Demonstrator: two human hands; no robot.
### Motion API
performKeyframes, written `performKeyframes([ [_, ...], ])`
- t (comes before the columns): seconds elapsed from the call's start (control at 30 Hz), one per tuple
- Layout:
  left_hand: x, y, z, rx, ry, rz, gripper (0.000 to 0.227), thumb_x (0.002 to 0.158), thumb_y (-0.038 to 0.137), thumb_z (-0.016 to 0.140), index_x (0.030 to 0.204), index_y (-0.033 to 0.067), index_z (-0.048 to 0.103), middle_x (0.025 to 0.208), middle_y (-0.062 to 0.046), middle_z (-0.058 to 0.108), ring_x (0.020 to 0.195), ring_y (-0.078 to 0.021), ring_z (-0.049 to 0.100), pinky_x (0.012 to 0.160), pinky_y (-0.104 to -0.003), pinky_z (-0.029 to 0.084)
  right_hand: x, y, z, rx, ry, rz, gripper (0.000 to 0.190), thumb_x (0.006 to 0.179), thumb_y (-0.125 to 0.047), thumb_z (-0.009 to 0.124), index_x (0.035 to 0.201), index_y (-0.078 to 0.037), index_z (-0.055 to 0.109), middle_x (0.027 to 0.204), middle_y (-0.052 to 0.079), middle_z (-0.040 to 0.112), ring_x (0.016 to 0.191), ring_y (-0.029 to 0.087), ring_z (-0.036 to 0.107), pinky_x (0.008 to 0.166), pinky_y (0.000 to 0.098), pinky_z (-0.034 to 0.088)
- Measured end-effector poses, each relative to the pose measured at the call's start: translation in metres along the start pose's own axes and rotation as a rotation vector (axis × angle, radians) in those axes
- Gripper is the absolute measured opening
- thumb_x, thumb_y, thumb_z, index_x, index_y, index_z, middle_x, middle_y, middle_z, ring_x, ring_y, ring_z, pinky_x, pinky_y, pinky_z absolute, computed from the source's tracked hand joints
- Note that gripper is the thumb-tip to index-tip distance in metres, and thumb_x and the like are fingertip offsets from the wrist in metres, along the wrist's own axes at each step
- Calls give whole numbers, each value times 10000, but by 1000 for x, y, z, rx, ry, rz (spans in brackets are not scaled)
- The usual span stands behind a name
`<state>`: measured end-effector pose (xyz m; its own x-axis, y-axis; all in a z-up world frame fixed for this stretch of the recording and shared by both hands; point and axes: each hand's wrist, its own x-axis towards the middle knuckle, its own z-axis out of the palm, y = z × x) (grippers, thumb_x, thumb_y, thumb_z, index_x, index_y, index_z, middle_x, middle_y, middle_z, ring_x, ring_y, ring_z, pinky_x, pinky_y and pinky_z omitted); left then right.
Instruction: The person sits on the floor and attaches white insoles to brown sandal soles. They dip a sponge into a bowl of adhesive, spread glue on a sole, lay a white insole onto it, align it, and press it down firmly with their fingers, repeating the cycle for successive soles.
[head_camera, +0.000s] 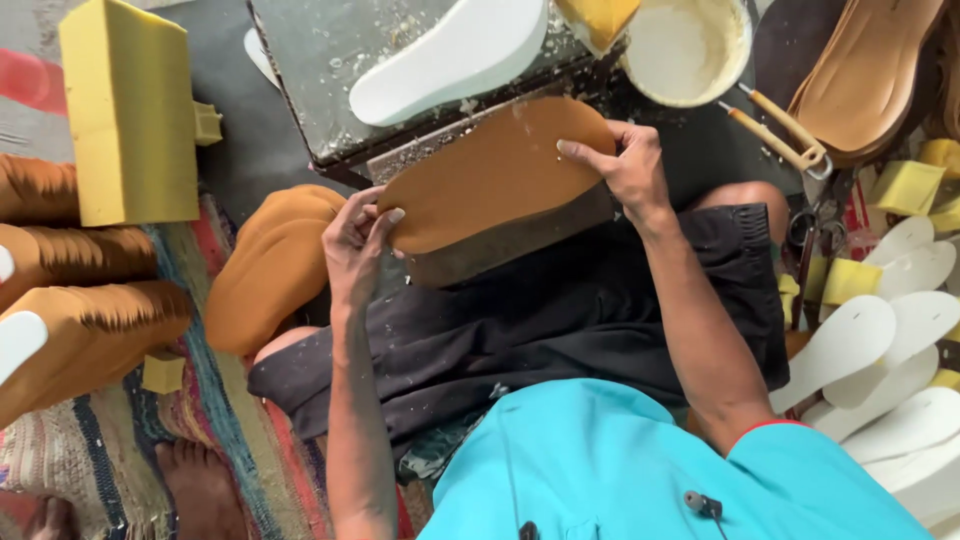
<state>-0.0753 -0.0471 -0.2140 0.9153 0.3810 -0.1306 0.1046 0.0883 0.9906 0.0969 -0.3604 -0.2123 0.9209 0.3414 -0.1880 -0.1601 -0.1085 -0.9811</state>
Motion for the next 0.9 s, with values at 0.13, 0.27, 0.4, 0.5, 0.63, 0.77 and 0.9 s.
performKeyframes([
  [0.13, 5, -47, -7, 149, 33, 49, 257, 972, -3, 714, 1227, -20, 686, 846, -21, 681, 721, -49, 612, 581, -223, 518, 6, 28, -3, -418, 86, -88, 423, 821, -311, 918, 1043, 20, 778, 895, 102, 777, 758, 121, 715, 707, 286, 562],
  [0.27, 3, -76, -12, 214, 57, 197, 204, 982, 20, 767, 1156, -42, 681, 915, -33, 704, 815, -61, 629, 710, -230, 532, 1, 58, -1, -458, 155, -159, 457, 812, -339, 930, 1015, 26, 747, 904, 117, 766, 775, 164, 719, 701, 308, 568],
  [0.4, -4, -58, -6, 156, 101, 11, 206, 927, 73, 748, 1099, -20, 684, 876, 9, 715, 719, -47, 643, 584, -229, 532, -16, 118, -49, -449, 280, -229, 371, 906, -264, 883, 1086, 16, 719, 942, 90, 735, 837, 156, 701, 753, 294, 570],
  [0.5, 1, -45, -8, 162, 110, 5, 194, 969, 103, 750, 1109, -13, 681, 879, -49, 692, 747, -93, 620, 652, -283, 529, -37, 137, -77, 14, 462, -85, 233, 987, -169, 824, 1094, -27, 674, 959, 10, 680, 804, 80, 616, 707, 233, 495],
  [0.63, 28, 15, 4, 691, 304, 522, 327, 904, 109, 837, 1188, 37, 692, 1095, -131, 634, 981, -264, 628, 871, -395, 546, -46, 59, -56, -41, 508, -266, 175, 979, -148, 813, 1001, -53, 668, 867, 15, 662, 761, 86, 611, 688, 245, 513],
  [0.77, 74, 80, 14, 1006, 147, 816, 560, 707, 309, 961, 1144, 58, 718, 1186, -202, 629, 1149, -405, 501, 970, -515, 427, 7, -27, -22, -573, 504, -721, 221, 988, -106, 899, 1002, -35, 690, 927, 88, 703, 838, 228, 680, 785, 362, 544],
  [0.9, 121, 67, -6, 1118, -69, 752, 578, 534, 324, 980, 1007, 93, 742, 1250, -198, 639, 1220, -436, 452, 985, -552, 356, 102, -44, -26, -845, 460, -1038, 402, 664, -220, 947, 934, -43, 708, 958, 182, 677, 892, 382, 655, 807, 474, 511],
])
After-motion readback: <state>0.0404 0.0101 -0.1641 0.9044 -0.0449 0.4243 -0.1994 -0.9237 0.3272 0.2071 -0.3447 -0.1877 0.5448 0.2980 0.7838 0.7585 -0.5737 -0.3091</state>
